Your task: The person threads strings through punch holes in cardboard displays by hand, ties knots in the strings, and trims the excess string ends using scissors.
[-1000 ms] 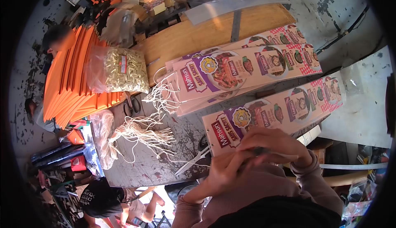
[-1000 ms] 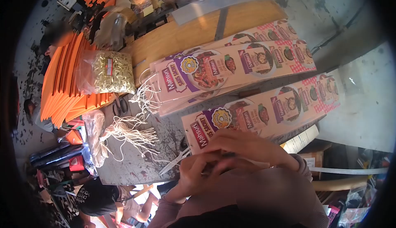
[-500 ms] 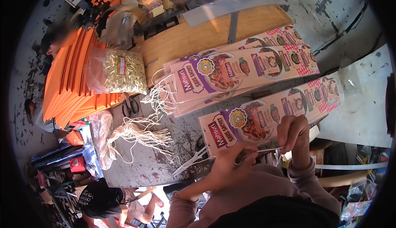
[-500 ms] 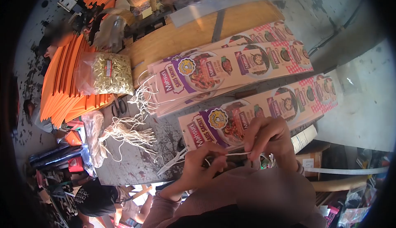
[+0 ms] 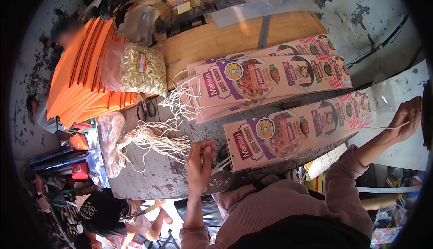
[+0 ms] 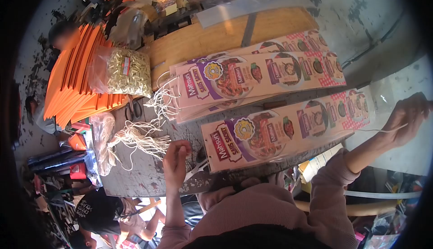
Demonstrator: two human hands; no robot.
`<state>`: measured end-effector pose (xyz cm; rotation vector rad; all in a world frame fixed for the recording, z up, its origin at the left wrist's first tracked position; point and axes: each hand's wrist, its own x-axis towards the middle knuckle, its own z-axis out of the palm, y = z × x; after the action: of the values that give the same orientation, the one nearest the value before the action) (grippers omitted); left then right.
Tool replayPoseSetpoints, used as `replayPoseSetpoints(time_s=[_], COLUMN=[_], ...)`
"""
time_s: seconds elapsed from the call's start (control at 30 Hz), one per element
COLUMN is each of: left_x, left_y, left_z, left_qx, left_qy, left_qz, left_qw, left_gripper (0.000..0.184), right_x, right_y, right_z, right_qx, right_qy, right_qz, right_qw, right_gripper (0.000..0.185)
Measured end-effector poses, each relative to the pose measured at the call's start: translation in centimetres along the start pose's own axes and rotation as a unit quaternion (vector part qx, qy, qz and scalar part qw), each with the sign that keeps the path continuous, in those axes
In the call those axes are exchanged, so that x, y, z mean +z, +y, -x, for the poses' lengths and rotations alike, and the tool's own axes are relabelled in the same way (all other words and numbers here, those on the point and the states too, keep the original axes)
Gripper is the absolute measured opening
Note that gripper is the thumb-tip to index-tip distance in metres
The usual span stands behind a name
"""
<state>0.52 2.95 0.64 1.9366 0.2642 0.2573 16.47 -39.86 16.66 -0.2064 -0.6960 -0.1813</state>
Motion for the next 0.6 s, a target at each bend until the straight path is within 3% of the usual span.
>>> replayPoseSetpoints(time_s=[0.03, 0.07, 0.1, 0.13, 0.17, 0.2, 0.27, 0.33, 0.37, 0.43, 0.6], left_x=[0.0, 0.1, 0.1, 0.4, 0.7, 0.9, 1.1, 1.2, 1.2, 1.1, 1.0], left_y=[-0.1, -0.1, -0.2, -0.4, -0.9, -1.3, -1.7, -2.1, -2.3, -2.4, -2.2], left_z=[0.2, 0.4, 0.5, 0.6, 0.8, 0.9, 1.1, 1.3, 1.4, 1.5, 1.1], left_qx=[0.000, -0.084, -0.167, -0.169, -0.193, -0.217, -0.214, -0.212, -0.209, -0.207, -0.217], left_qy=[0.002, -0.038, -0.078, -0.078, -0.119, -0.159, -0.164, -0.171, -0.173, -0.175, -0.217], left_qz=[0.001, 0.043, 0.086, 0.086, 0.118, 0.148, 0.155, 0.163, 0.168, 0.172, 0.118], left_qw=[1.000, 0.995, 0.979, 0.979, 0.967, 0.952, 0.950, 0.948, 0.948, 0.947, 0.944], left_gripper=[0.014, 0.014, 0.014, 0.014, 0.014, 0.015, 0.016, 0.016, 0.018, 0.019, 0.020], right_x=[0.0, 0.0, -0.4, -0.8, 0.7, 1.8, 2.7, 0.8, 0.7, 0.6, 0.8], right_y=[1.0, 1.9, 4.2, 6.5, 11.5, 15.1, 19.8, 22.0, 22.4, 22.9, 23.1], right_z=[1.4, 2.8, 4.4, 6.0, 7.1, 8.6, 11.7, 16.4, 17.2, 18.1, 18.7], right_qx=[0.029, 0.059, 0.115, 0.160, 0.221, 0.406, 0.478, 0.365, 0.367, 0.374, 0.371], right_qy=[0.002, 0.003, -0.035, -0.089, -0.204, -0.119, -0.262, -0.357, -0.357, -0.390, -0.426], right_qz=[0.021, 0.042, 0.180, 0.315, 0.557, 0.510, 0.567, 0.609, 0.608, 0.638, 0.658], right_qw=[0.999, 0.997, 0.976, 0.931, 0.774, 0.748, 0.618, 0.606, 0.607, 0.548, 0.498], right_gripper=[0.010, 0.011, 0.010, 0.013, 0.019, 0.016, 0.013, 0.012, 0.012, 0.012, 0.017])
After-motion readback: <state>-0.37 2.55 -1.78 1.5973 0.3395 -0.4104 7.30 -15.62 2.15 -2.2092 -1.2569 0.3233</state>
